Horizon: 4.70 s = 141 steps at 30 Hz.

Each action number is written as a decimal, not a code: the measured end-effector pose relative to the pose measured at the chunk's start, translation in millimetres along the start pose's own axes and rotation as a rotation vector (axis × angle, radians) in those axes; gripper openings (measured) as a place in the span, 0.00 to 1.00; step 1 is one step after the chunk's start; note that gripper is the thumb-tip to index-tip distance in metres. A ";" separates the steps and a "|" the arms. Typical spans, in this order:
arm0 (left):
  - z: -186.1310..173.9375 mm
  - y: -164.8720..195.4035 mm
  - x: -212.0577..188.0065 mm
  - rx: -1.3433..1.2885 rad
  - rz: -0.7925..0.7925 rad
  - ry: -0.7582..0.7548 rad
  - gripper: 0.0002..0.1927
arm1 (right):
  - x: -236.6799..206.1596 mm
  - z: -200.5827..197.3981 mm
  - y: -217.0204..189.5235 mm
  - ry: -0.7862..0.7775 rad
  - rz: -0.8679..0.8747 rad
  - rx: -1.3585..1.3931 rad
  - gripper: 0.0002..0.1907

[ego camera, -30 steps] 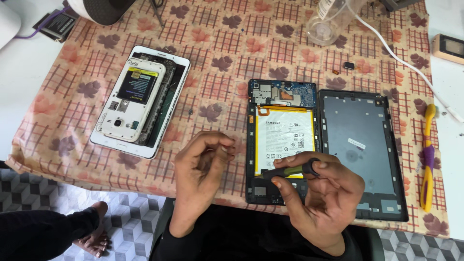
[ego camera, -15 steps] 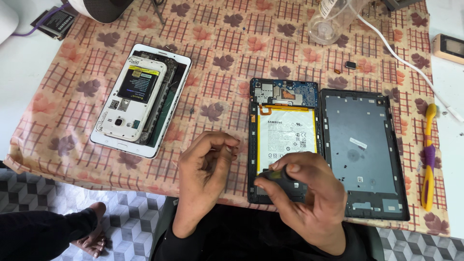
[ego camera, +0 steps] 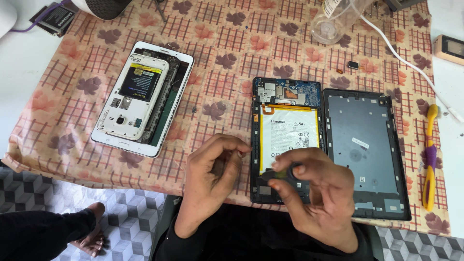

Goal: The person removes the back cover of a Samsung tablet and uses a screwdriver to detach internal components, including a black plastic frame and ribbon cables, exposing the battery and motherboard.

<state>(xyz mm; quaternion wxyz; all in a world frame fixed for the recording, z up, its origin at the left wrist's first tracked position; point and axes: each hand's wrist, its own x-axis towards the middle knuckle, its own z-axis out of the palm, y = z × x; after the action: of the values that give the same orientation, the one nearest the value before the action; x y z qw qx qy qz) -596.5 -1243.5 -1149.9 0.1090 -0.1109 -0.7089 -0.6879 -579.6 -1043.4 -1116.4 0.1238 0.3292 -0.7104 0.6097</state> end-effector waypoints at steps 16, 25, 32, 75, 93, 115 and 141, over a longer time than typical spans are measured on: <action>3.3 2.6 3.9 0.050 0.017 -0.047 0.08 | -0.1 -0.4 -4.5 0.079 -0.027 -0.054 0.28; 3.9 8.8 5.9 0.097 -0.033 -0.090 0.10 | -3.4 -0.9 2.6 0.078 0.031 -0.082 0.33; 0.2 12.3 10.5 0.284 0.044 -0.181 0.10 | -6.4 0.5 8.5 0.109 -0.018 -0.016 0.32; 9.6 5.9 -10.5 0.285 0.178 -0.180 0.11 | -30.2 -10.4 13.7 0.242 -0.124 -0.033 0.33; 8.5 0.3 -12.4 0.325 0.263 -0.133 0.09 | -17.4 -3.9 7.0 0.167 -0.113 -0.145 0.34; 11.8 1.8 -10.8 0.314 0.252 -0.139 0.10 | -11.3 -4.4 -0.9 0.117 -0.098 -0.196 0.33; 10.1 -5.0 -13.5 0.337 0.239 -0.149 0.08 | -6.6 -8.4 6.1 -0.030 -0.070 -0.176 0.34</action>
<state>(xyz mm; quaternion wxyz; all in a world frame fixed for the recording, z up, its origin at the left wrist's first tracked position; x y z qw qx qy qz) -585.2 -1233.7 -1159.1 0.1538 -0.2249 -0.8020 -0.5316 -580.3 -1033.0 -1123.0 0.1627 0.3510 -0.7509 0.5353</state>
